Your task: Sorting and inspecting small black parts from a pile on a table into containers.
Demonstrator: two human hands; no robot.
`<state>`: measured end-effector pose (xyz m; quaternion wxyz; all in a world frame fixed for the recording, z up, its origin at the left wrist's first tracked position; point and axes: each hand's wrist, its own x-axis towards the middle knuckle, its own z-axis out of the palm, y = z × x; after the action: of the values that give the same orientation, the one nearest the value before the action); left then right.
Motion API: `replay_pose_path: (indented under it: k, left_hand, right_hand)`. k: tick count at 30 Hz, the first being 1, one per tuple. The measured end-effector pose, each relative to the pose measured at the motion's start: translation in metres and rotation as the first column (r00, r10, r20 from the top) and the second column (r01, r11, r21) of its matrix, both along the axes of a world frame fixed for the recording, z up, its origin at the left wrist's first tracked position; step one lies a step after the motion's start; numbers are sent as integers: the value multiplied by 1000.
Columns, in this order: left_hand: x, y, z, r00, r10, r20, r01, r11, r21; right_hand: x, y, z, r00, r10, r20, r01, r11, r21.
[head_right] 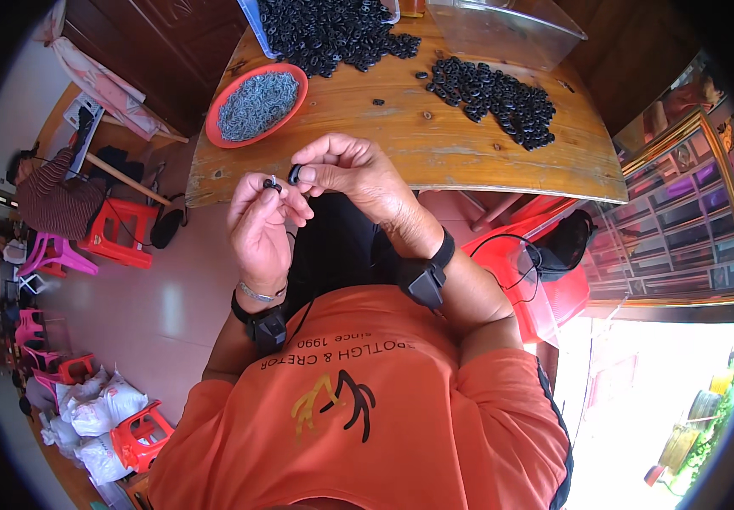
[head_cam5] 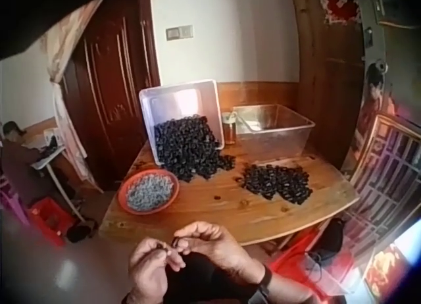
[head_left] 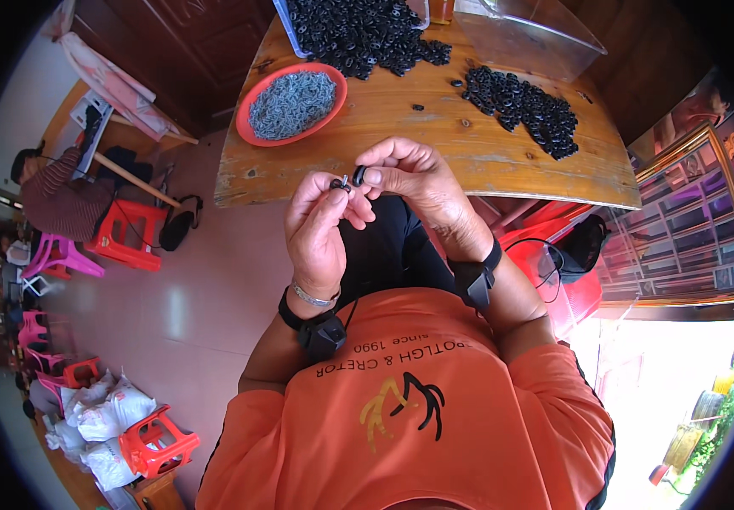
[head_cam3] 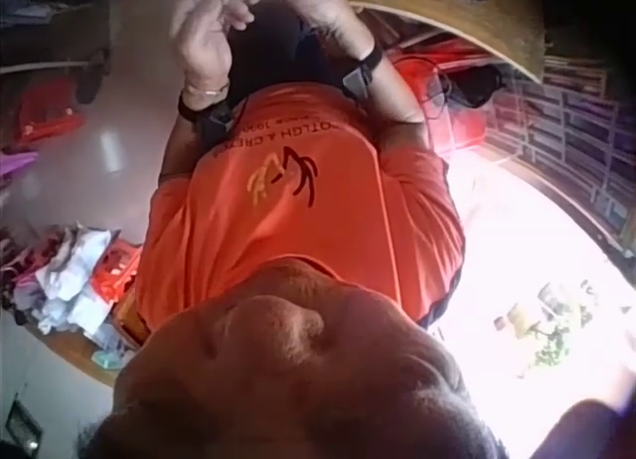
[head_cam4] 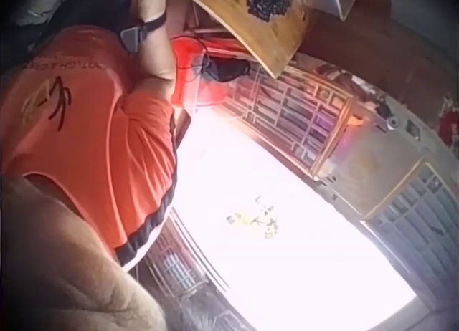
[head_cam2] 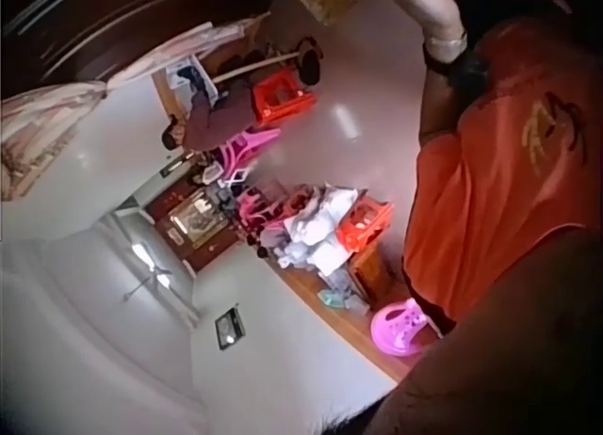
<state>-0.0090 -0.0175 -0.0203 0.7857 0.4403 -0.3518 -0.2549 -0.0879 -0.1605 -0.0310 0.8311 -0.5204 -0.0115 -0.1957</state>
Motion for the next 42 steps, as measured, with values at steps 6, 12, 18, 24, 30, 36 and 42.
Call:
replay_pose_path:
  k: [6,12,18,24,30,36,42]
  left_hand:
    - [1,2,-5,998,-25,-51,23,999,-39]
    - [0,3,-4,996,-44,-78,42,998,-37]
    - [0,4,-5,995,-34,-97,32,999,-30]
    - [1,3,-8,994,-40,-106,39,999,-10]
    - [1,3,-6,999,-24,-34,29,989,145]
    - [0,-2,-8,997,-29,-68,40,984,171]
    - [-3,-3,-3,998,16,-61,0,968,251]
  right_hand:
    - [-7,11,7,994,-104,-25,102,991,-83]
    - [-9,19,9,994,-107,38,110,990,-91]
    - [-13,21,12,995,-85,45,93,977,-191]
    - [-10,20,6,981,-160,113,194,878,-437]
    - [-4,10,-4,991,-135,5,132,965,-227]
    - [-2,12,-3,993,-119,25,121,976,-180]
    - [-8,0,5,988,-149,-50,143,984,-108]
